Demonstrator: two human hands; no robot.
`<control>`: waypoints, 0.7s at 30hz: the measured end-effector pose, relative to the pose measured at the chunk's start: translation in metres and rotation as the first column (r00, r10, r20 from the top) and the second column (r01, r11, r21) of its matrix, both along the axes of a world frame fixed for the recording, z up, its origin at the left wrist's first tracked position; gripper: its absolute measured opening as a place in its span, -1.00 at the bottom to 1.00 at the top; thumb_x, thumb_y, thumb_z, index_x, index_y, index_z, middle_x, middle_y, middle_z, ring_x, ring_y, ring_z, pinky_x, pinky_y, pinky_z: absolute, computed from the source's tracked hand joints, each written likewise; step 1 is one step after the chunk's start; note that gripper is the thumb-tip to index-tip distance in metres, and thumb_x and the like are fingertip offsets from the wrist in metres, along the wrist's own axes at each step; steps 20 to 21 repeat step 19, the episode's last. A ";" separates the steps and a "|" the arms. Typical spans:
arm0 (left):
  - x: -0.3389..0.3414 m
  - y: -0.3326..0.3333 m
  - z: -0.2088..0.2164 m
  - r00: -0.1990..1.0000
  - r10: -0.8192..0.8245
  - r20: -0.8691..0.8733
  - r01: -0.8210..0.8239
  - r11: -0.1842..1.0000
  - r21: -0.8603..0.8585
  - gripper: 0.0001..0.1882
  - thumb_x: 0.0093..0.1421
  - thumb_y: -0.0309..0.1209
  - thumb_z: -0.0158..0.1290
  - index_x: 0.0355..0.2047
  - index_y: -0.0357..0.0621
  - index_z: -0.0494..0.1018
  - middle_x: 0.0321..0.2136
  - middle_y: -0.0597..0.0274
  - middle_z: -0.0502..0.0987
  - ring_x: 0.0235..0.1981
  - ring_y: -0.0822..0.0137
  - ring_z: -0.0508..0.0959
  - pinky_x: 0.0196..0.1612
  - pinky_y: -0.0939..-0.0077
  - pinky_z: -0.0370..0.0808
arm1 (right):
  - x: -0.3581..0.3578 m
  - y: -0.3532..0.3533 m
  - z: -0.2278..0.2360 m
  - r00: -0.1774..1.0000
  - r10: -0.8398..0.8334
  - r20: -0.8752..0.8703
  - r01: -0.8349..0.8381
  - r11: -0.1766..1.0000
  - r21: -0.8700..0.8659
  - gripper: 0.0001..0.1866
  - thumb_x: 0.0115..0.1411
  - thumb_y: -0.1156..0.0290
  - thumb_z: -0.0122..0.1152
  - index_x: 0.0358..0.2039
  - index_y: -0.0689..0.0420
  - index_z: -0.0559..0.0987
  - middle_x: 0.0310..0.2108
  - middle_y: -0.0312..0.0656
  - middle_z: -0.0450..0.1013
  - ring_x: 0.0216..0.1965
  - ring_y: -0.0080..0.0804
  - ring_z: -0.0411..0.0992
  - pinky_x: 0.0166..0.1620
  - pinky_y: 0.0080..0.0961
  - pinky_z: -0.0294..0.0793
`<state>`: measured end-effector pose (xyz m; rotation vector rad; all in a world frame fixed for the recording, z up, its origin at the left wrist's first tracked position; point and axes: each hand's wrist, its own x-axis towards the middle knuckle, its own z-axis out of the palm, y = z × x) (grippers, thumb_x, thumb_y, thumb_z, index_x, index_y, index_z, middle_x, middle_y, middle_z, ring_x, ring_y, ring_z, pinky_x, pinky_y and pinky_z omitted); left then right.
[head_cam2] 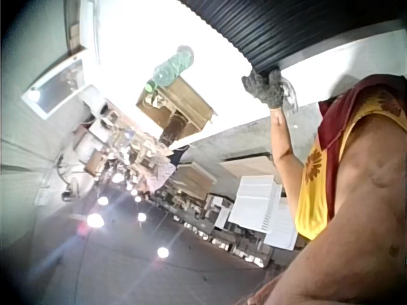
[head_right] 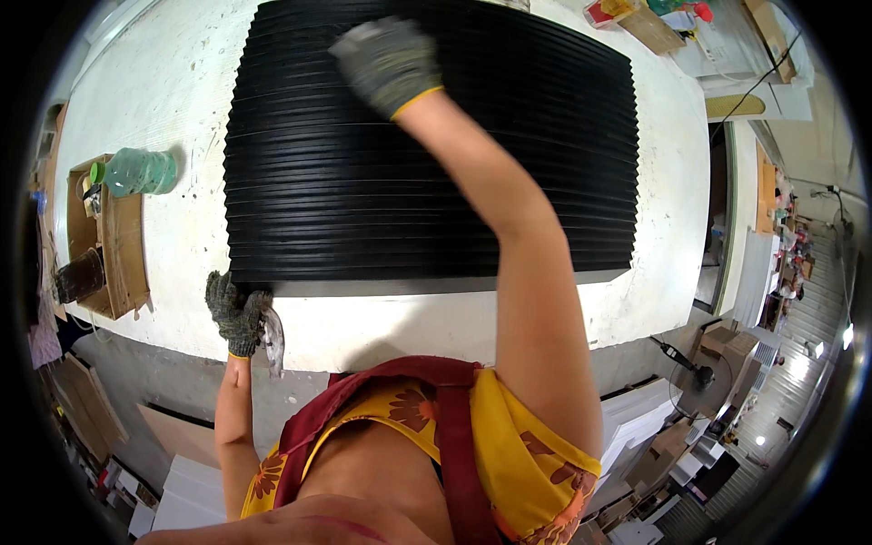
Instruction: The person wipes a black slatted panel with a cloth, applies a dark substance from a container to a small piece of material, and continues wiping the panel.
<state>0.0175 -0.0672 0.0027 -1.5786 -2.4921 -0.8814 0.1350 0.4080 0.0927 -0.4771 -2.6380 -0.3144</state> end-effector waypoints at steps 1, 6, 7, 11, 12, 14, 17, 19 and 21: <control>0.001 -0.001 -0.001 1.000 -0.004 0.010 0.004 1.000 0.006 -0.38 -0.02 -0.37 0.31 0.08 -0.16 0.42 0.04 0.04 0.47 0.16 -0.18 0.34 0.24 -0.06 0.22 | 0.032 0.034 0.000 0.991 -0.117 -0.061 0.121 0.990 0.075 -0.80 0.23 0.29 0.02 -0.36 -0.12 0.64 -0.37 -0.26 0.56 -0.31 -0.21 0.54 -0.31 -0.22 0.57; 0.007 0.011 0.024 0.999 -0.036 0.040 0.039 0.997 -0.064 -0.43 0.00 -0.34 0.30 0.04 -0.18 0.43 0.00 0.00 0.49 0.12 -0.20 0.36 0.25 -0.07 0.22 | 0.215 0.133 0.023 0.477 -0.868 0.137 0.879 0.476 -0.037 -0.47 0.30 -0.09 -0.23 -0.18 -0.08 0.67 -0.20 0.01 0.58 -0.16 0.08 0.53 -0.07 -0.07 0.50; 0.009 0.013 0.031 0.998 -0.019 0.055 0.025 0.993 -0.112 -0.44 0.01 -0.33 0.29 0.03 -0.18 0.43 -0.01 0.00 0.49 0.11 -0.21 0.37 0.25 -0.07 0.22 | 0.244 0.147 0.016 0.420 -0.907 0.034 0.908 0.419 -0.029 -0.45 0.30 -0.13 -0.23 -0.09 -0.11 0.65 -0.21 0.03 0.58 -0.18 0.09 0.54 -0.07 -0.03 0.49; 0.008 0.018 0.044 0.999 -0.046 0.024 0.047 0.996 -0.079 -0.50 -0.05 -0.25 0.28 -0.11 -0.23 0.51 -0.17 0.02 0.57 -0.09 -0.05 0.50 0.22 -0.07 0.25 | 0.189 0.070 0.059 0.647 -0.703 0.295 0.750 0.517 -0.412 -0.48 0.25 -0.10 0.06 0.07 -0.04 0.56 -0.02 0.06 0.51 0.02 0.01 0.47 0.01 -0.24 0.46; 0.007 0.026 0.047 0.999 -0.050 0.007 0.050 0.998 -0.048 -0.48 -0.07 -0.21 0.30 -0.13 -0.22 0.51 -0.22 0.05 0.57 -0.14 -0.01 0.51 0.22 -0.05 0.23 | 0.185 0.040 0.039 0.884 -0.450 0.127 0.460 0.787 -0.412 -0.63 0.29 0.12 0.09 0.04 -0.03 0.55 -0.12 -0.03 0.54 -0.18 -0.12 0.52 -0.22 -0.29 0.52; 0.006 0.031 0.046 0.999 -0.035 -0.001 0.035 0.996 -0.077 -0.47 -0.10 -0.16 0.32 -0.16 -0.23 0.52 -0.26 0.08 0.58 -0.18 0.03 0.52 0.20 -0.02 0.23 | 0.120 -0.075 0.056 0.959 0.118 0.257 -0.130 0.991 0.030 -0.72 0.22 0.38 0.13 -0.04 -0.01 0.51 -0.23 -0.20 0.47 -0.29 -0.24 0.47 -0.23 -0.29 0.49; 0.003 0.027 0.038 0.999 -0.053 0.007 0.054 0.993 -0.103 -0.46 -0.10 -0.15 0.32 -0.17 -0.22 0.52 -0.25 0.07 0.58 -0.17 0.02 0.52 0.19 -0.04 0.23 | 0.062 -0.195 0.034 0.872 0.488 -0.038 -0.429 0.725 -0.538 -0.71 0.22 0.30 0.14 -0.03 -0.06 0.52 -0.12 -0.15 0.44 -0.12 -0.22 0.43 -0.10 -0.17 0.46; 0.002 0.024 0.033 0.997 -0.036 0.074 0.047 0.989 -0.144 -0.44 -0.11 -0.12 0.32 -0.15 -0.22 0.52 -0.19 0.01 0.57 -0.10 -0.04 0.50 0.22 -0.08 0.20 | 0.053 -0.223 0.031 0.893 0.445 0.067 -0.275 0.658 -0.701 -0.64 0.24 0.24 0.14 0.05 -0.07 0.51 -0.05 -0.10 0.42 -0.01 -0.15 0.40 -0.04 -0.03 0.45; 0.002 0.024 0.033 0.997 -0.036 0.074 0.047 0.989 -0.144 -0.44 -0.11 -0.12 0.32 -0.15 -0.22 0.52 -0.19 0.01 0.57 -0.10 -0.04 0.50 0.22 -0.08 0.20 | 0.053 -0.223 0.031 0.893 0.445 0.067 -0.275 0.658 -0.701 -0.64 0.24 0.24 0.14 0.05 -0.07 0.51 -0.05 -0.10 0.42 -0.01 -0.15 0.40 -0.04 -0.03 0.45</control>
